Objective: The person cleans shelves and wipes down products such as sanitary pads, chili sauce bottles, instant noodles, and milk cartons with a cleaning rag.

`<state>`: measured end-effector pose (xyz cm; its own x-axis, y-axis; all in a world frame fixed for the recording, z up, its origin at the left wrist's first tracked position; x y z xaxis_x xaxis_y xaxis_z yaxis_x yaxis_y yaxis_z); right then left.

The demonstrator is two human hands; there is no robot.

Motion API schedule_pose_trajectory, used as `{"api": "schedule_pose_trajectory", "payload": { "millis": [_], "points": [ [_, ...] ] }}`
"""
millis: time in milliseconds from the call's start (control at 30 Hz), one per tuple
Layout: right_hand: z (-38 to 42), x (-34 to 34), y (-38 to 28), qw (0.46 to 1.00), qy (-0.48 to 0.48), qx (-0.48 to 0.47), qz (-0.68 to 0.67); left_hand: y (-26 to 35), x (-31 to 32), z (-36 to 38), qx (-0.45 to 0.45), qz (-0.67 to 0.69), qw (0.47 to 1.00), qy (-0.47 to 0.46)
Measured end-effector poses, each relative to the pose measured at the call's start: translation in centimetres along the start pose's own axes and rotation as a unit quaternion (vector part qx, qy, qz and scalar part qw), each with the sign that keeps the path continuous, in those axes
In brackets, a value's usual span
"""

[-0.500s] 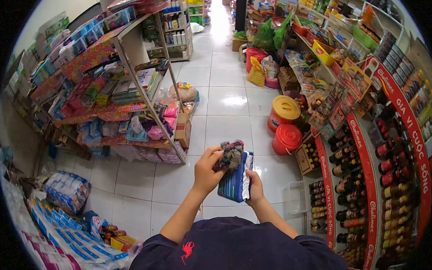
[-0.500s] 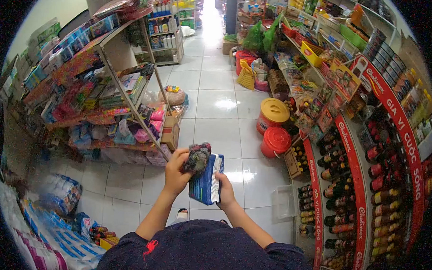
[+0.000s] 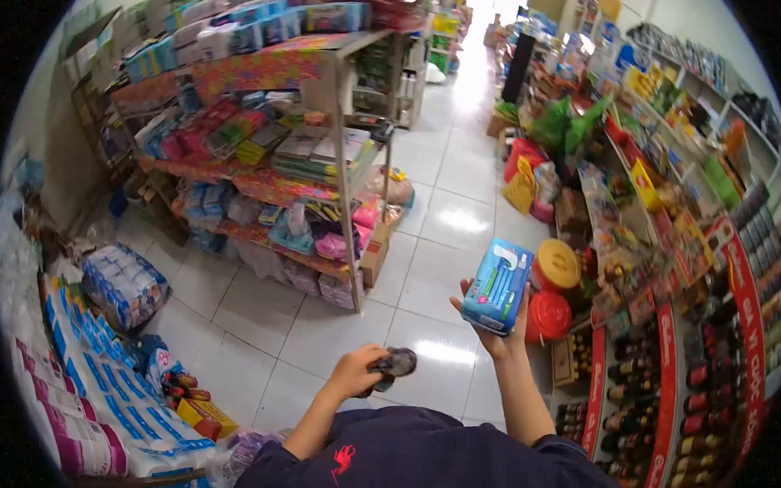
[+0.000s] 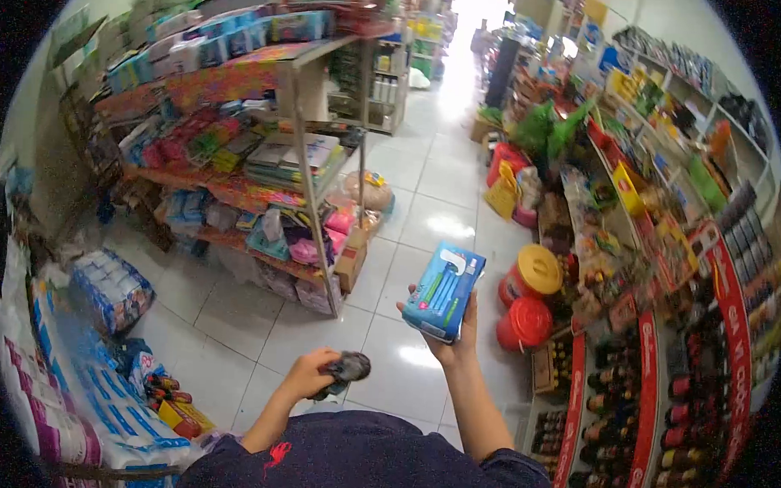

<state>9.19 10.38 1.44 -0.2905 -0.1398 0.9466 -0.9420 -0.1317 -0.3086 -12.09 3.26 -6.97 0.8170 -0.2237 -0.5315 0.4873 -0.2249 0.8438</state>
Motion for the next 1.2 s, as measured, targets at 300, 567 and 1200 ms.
{"api": "schedule_pose_trajectory", "payload": {
  "millis": [300,567,1200],
  "points": [
    [-14.5,6.2,7.0,0.992,-0.039,0.115,0.026,-7.9,-14.9,4.2,-0.104,0.002,0.947,0.303],
    [-25.3,16.6,6.3,0.926,-0.079,-0.196,0.313,-12.1,-22.1,12.0,-0.196,-0.026,0.869,0.454],
    [-45.7,31.6,12.0,0.279,-0.371,-0.578,0.671,-17.7,-29.9,4.3,-0.219,0.024,0.82,0.528]
  ]
}}
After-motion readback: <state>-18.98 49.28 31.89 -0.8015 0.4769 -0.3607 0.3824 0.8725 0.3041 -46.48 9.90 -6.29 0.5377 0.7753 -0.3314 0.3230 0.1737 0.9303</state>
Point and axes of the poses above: each hand's wrist, its own z-axis away from the middle knuckle, its own x-axis out of the palm, y = z × x, the point moved 5 cm from there along -z, towards the middle knuckle, and after that the axes turned 6 degrees about -x, right-handed, at the moved point
